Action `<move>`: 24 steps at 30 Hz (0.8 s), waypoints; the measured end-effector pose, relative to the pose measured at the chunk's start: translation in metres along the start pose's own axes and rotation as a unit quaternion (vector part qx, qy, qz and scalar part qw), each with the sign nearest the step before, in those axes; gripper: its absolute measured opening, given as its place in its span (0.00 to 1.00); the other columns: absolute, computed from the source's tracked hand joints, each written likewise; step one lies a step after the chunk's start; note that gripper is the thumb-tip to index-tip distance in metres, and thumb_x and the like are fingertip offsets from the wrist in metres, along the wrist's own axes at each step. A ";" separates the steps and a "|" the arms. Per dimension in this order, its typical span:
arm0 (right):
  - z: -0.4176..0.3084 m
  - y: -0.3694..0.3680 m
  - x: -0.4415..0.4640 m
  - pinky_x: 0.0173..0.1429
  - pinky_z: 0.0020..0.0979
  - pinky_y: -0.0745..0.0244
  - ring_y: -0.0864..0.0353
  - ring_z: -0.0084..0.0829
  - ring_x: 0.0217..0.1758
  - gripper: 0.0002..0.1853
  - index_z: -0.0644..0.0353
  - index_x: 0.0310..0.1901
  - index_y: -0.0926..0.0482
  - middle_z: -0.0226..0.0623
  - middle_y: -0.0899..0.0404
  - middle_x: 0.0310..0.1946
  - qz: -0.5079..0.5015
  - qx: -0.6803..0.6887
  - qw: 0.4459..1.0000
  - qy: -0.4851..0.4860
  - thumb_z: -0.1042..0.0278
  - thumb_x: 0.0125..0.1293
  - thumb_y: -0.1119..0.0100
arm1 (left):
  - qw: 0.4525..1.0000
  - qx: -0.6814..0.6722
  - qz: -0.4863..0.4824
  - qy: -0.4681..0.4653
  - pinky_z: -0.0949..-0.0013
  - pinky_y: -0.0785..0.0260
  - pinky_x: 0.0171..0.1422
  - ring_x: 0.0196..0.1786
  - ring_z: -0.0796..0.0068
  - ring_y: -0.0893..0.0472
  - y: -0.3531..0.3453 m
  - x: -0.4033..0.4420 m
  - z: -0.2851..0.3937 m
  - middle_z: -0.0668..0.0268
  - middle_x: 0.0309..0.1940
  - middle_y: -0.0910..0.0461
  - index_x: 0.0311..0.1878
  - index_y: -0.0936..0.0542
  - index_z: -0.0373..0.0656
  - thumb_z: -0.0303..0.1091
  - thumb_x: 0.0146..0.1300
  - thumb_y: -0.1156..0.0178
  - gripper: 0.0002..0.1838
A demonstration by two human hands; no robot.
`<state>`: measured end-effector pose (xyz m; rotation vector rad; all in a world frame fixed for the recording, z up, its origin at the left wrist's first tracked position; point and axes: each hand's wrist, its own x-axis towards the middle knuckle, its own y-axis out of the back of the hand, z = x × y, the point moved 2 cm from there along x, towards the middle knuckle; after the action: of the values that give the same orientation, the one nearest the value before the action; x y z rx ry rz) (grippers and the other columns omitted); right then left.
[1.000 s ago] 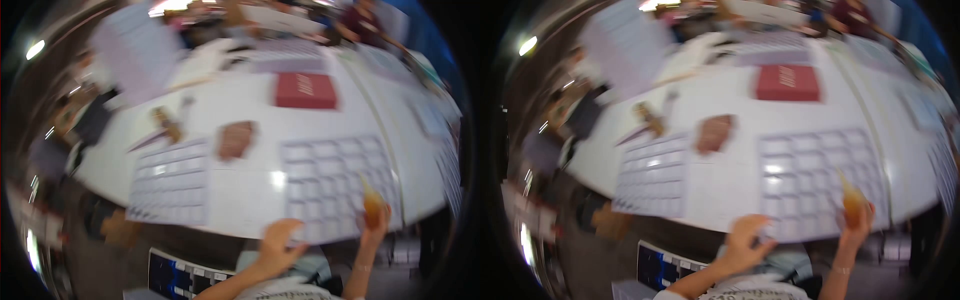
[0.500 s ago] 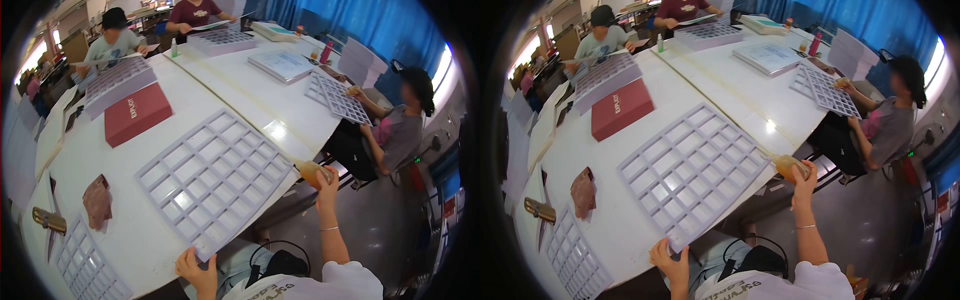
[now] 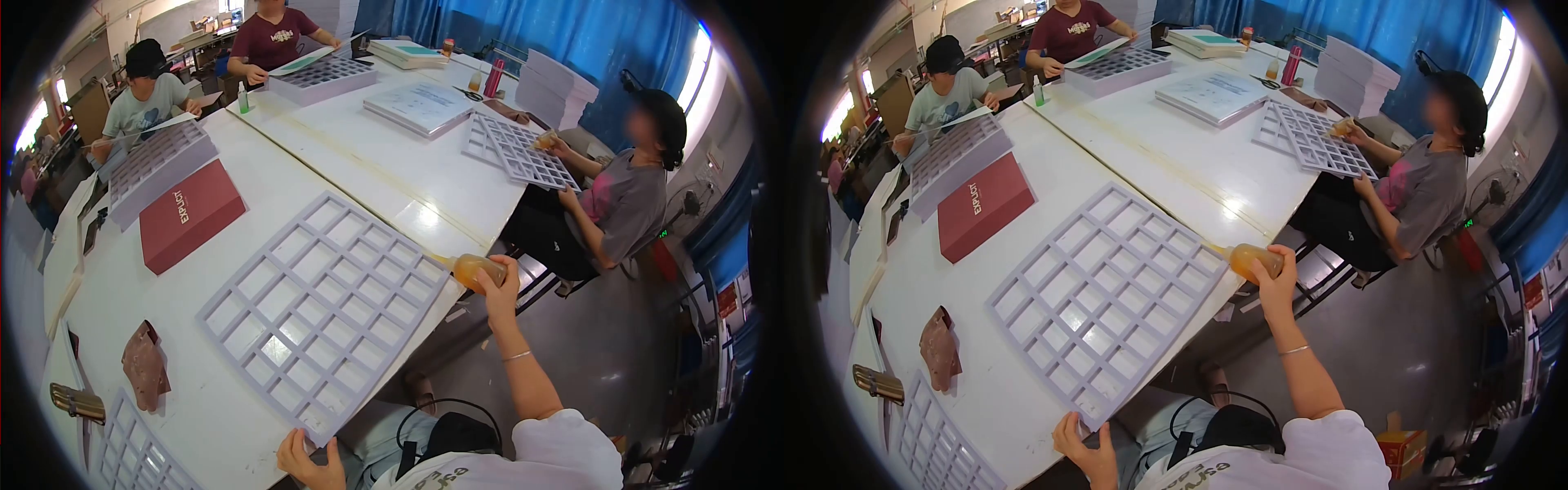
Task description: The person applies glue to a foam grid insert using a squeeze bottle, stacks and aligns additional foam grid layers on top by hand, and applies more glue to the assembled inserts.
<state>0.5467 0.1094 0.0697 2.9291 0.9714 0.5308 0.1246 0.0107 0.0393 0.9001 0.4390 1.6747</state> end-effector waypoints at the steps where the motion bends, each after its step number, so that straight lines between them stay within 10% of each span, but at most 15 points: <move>1: 0.000 -0.001 0.001 0.52 0.27 0.28 0.25 0.25 0.45 0.19 0.59 0.48 0.29 0.34 0.26 0.41 -0.002 -0.006 1.000 0.009 0.75 0.57 0.34 | 1.000 0.002 -0.002 -0.001 0.52 0.47 0.65 0.59 0.53 0.31 0.001 0.001 0.002 0.55 0.55 0.28 0.55 0.27 0.36 0.28 0.44 0.28 0.32; 24: -0.015 -0.001 -0.012 0.46 0.26 0.24 0.24 0.24 0.43 0.17 0.58 0.48 0.30 0.33 0.26 0.40 -0.104 0.057 0.988 -0.095 0.75 0.59 0.35 | 1.000 0.009 0.011 -0.015 0.52 0.46 0.66 0.60 0.52 0.32 -0.002 -0.001 -0.003 0.54 0.56 0.27 0.56 0.27 0.36 0.29 0.47 0.29 0.31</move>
<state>0.5329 0.1016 0.0800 2.8565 1.2989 0.1893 0.1232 0.0105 0.0357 0.9451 0.4249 1.6774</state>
